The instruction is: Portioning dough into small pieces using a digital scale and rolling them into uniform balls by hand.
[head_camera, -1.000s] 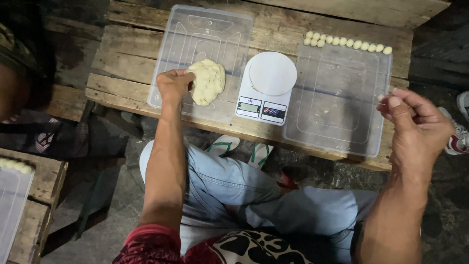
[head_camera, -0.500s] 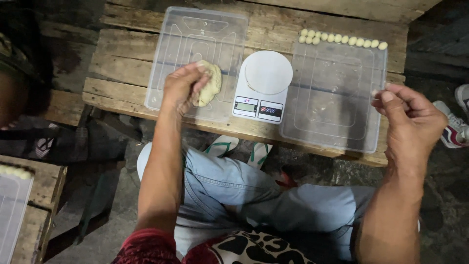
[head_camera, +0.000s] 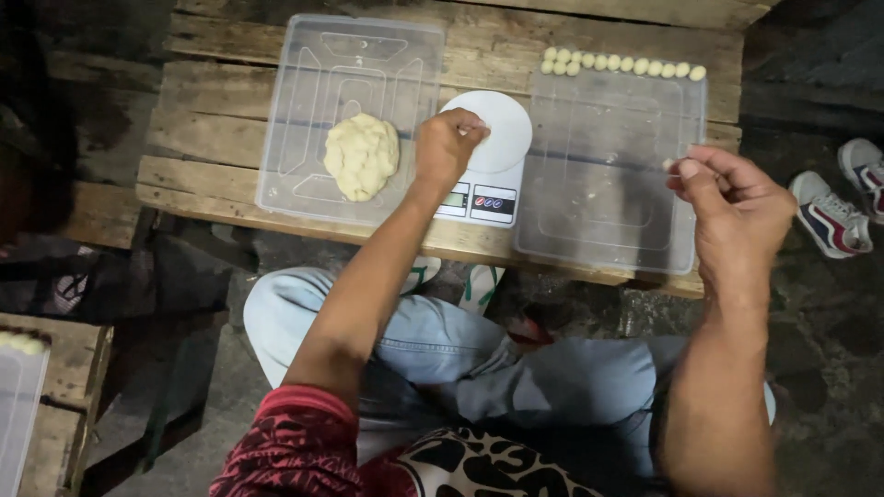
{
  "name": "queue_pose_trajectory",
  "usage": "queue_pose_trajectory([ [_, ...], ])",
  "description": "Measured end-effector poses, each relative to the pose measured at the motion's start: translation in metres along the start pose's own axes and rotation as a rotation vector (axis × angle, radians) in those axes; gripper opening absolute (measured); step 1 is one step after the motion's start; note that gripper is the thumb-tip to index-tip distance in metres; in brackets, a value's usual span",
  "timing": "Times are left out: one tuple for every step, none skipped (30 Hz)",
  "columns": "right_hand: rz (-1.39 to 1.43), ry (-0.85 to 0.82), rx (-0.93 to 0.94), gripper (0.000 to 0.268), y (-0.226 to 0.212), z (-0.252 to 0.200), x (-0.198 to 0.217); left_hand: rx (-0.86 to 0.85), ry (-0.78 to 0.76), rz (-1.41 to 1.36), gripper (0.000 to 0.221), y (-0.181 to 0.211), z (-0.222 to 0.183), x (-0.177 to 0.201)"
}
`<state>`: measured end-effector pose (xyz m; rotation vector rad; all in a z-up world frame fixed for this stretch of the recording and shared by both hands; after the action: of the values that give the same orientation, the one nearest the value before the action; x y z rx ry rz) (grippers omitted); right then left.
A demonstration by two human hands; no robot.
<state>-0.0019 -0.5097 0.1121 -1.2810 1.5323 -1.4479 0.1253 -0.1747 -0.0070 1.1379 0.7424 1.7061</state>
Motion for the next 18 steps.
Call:
queue_pose_trajectory([
  [0.011, 0.006, -0.007, 0.018, 0.001, 0.0, 0.002, -0.075, -0.033, 0.126, 0.008, 0.0, 0.001, -0.005],
  [0.023, 0.01, -0.013, 0.019, 0.002, 0.001, 0.002, -0.151, -0.066, 0.255, 0.009, -0.001, 0.002, -0.009],
  [0.027, 0.013, -0.014, 0.019, -0.001, 0.0, 0.003, -0.154, -0.07, 0.256, 0.009, -0.006, 0.004, -0.012],
  [0.02, 0.009, -0.009, 0.018, -0.003, -0.002, 0.002, -0.155, -0.106, 0.318, 0.008, -0.011, 0.005, -0.015],
  [0.014, 0.006, -0.005, 0.018, -0.005, -0.003, 0.001, -0.157, -0.143, 0.381, 0.009, -0.017, 0.006, -0.017],
  [0.016, 0.006, -0.007, 0.018, -0.006, -0.004, 0.002, -0.157, -0.146, 0.383, 0.009, -0.018, 0.006, -0.013],
  [0.004, 0.008, 0.013, 0.018, -0.008, -0.005, 0.002, -0.151, -0.139, 0.379, 0.016, -0.02, 0.007, -0.009],
  [-0.01, 0.008, 0.033, 0.019, -0.01, -0.006, 0.001, -0.144, -0.13, 0.374, 0.023, -0.022, 0.007, -0.004],
  [-0.009, 0.007, 0.033, 0.019, -0.008, -0.005, 0.002, -0.144, -0.13, 0.376, 0.023, -0.015, 0.009, 0.012],
  [-0.008, 0.008, 0.027, 0.019, -0.007, -0.004, 0.004, -0.17, -0.12, 0.365, 0.028, -0.007, 0.011, 0.027],
  [-0.007, 0.009, 0.022, 0.018, -0.005, -0.004, 0.006, -0.197, -0.11, 0.355, 0.033, 0.001, 0.012, 0.043],
  [-0.008, 0.006, 0.019, 0.018, -0.005, -0.004, 0.007, -0.193, -0.111, 0.356, 0.033, 0.005, 0.01, 0.063],
  [-0.009, 0.001, 0.039, 0.018, -0.007, -0.005, 0.008, -0.216, -0.063, 0.402, 0.034, 0.01, 0.008, 0.087],
  [-0.009, -0.007, 0.062, 0.019, -0.009, -0.005, 0.006, -0.24, -0.013, 0.452, 0.035, 0.017, 0.006, 0.112],
  [-0.007, -0.014, 0.061, 0.019, -0.008, -0.005, 0.006, -0.236, -0.011, 0.458, 0.035, 0.015, -0.004, 0.128],
  [-0.014, -0.013, 0.078, 0.019, -0.009, -0.006, 0.005, -0.16, 0.027, 0.579, 0.03, 0.011, -0.013, 0.149],
  [-0.02, -0.013, 0.095, 0.019, -0.01, -0.007, 0.004, -0.082, 0.066, 0.699, 0.025, 0.007, -0.022, 0.171],
  [-0.019, -0.019, 0.095, 0.019, -0.012, -0.008, 0.001, -0.079, 0.069, 0.703, 0.025, -0.004, -0.038, 0.177],
])
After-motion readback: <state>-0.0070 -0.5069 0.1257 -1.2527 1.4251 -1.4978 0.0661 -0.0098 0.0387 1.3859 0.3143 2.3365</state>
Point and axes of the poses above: each hand's wrist, its own z-axis towards the middle knuckle, its own x-axis out of the back of the hand, y = z × x, the point moved 6 cm from there along z, towards the middle knuckle, and after that the axes turned 13 degrees about -x, right-handed, at the moved point
